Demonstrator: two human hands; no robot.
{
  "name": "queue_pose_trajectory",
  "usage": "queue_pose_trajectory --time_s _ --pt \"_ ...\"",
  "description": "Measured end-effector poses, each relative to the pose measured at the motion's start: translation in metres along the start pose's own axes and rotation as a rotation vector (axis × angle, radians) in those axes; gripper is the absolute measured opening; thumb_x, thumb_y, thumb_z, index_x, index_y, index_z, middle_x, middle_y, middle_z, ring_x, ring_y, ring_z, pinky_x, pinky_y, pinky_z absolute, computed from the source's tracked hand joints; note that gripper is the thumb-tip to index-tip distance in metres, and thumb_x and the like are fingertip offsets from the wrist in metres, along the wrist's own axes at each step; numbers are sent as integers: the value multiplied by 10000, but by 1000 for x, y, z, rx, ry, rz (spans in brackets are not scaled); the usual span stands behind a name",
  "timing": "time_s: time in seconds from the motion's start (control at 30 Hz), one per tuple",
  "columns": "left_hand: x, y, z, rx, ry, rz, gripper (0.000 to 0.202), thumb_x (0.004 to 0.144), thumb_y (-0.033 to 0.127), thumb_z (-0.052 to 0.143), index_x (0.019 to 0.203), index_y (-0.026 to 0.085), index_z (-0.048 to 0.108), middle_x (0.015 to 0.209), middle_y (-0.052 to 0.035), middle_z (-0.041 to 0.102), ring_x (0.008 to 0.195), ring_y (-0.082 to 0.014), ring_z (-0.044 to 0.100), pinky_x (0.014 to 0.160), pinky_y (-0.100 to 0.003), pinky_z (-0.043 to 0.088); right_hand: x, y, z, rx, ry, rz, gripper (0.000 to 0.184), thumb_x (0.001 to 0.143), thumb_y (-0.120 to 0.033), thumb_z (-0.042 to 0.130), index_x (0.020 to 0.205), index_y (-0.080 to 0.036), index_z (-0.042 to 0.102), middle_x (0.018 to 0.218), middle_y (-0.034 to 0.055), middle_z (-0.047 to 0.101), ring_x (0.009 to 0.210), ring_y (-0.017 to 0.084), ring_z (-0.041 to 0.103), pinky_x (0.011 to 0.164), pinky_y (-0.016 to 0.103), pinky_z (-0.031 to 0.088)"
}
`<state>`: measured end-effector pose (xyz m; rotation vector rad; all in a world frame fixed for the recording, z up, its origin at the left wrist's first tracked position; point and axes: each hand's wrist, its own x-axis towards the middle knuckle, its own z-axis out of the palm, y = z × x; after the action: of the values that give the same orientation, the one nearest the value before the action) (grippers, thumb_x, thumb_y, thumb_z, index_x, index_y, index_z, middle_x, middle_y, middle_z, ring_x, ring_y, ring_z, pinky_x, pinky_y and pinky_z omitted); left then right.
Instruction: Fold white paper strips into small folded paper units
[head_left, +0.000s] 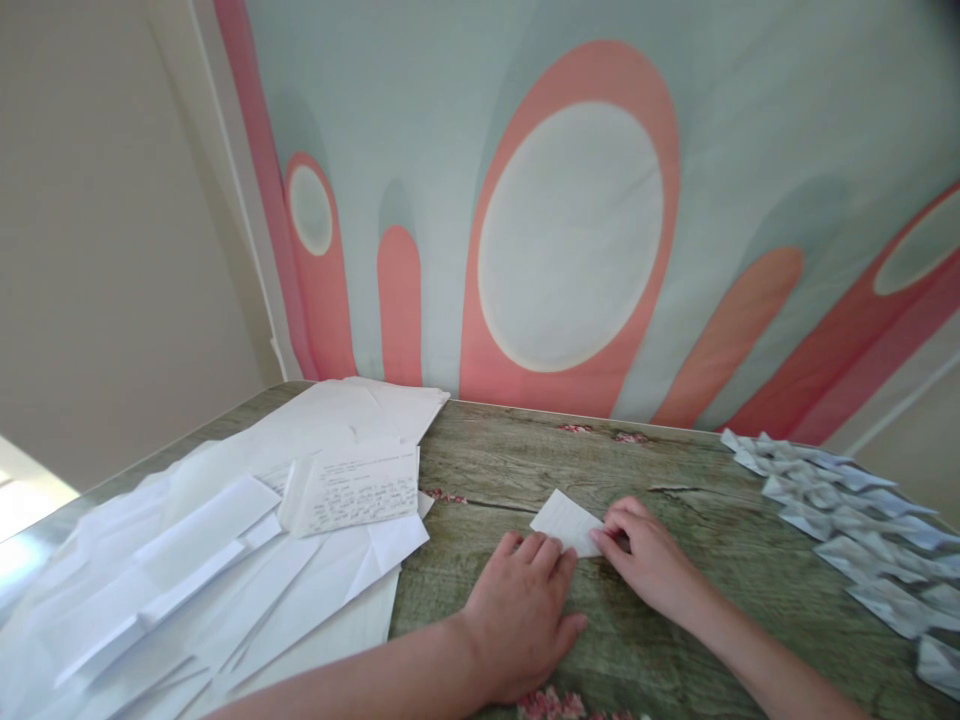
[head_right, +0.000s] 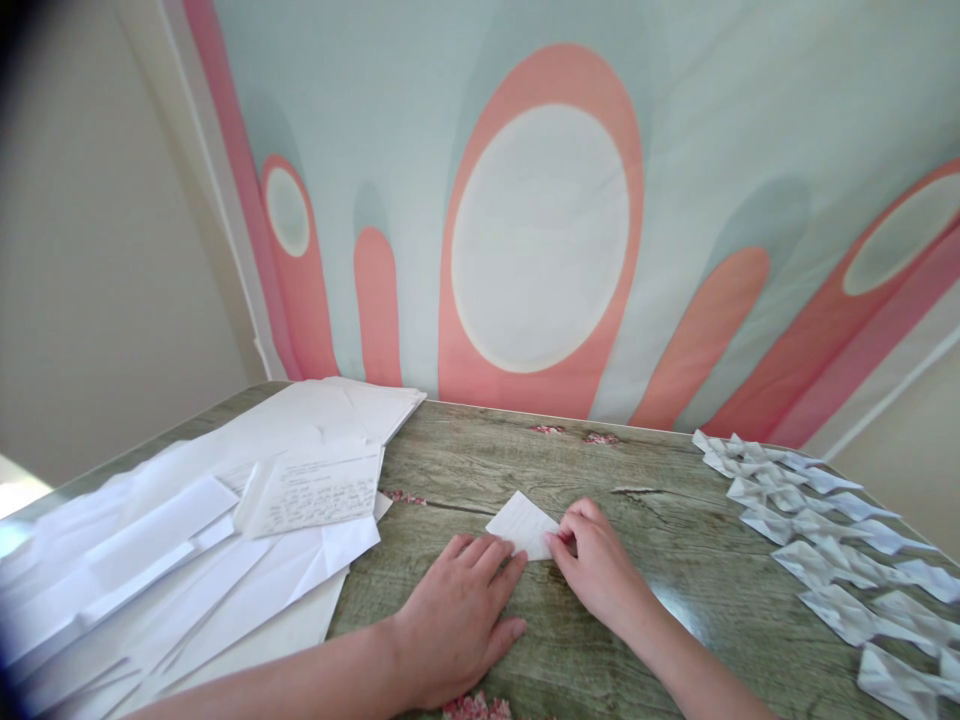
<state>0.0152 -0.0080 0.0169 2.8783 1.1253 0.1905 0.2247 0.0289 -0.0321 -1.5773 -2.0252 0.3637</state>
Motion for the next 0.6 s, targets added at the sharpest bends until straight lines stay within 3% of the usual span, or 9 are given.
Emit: queue_pose_trajectory --time_s 0.4,0.6 --pt "0 1 -1 -15 -21 -14 540 896 543 309 1271 165 402 1125 -91 504 1067 -243 424 941 -397 318 -1 0 2 -41 6 5 221 811 -252 474 600 -211 423 762 34 473 714 178 509 676 304 423" --pt "-2 0 1 -25 -6 8 520 905 540 279 1305 222 374 1186 -90 479 1098 -258 411 937 -425 318 0 0 2 -55 3 1 214 812 -240 466 606 -212 415 762 33 469 714 178 508 679 307 420"
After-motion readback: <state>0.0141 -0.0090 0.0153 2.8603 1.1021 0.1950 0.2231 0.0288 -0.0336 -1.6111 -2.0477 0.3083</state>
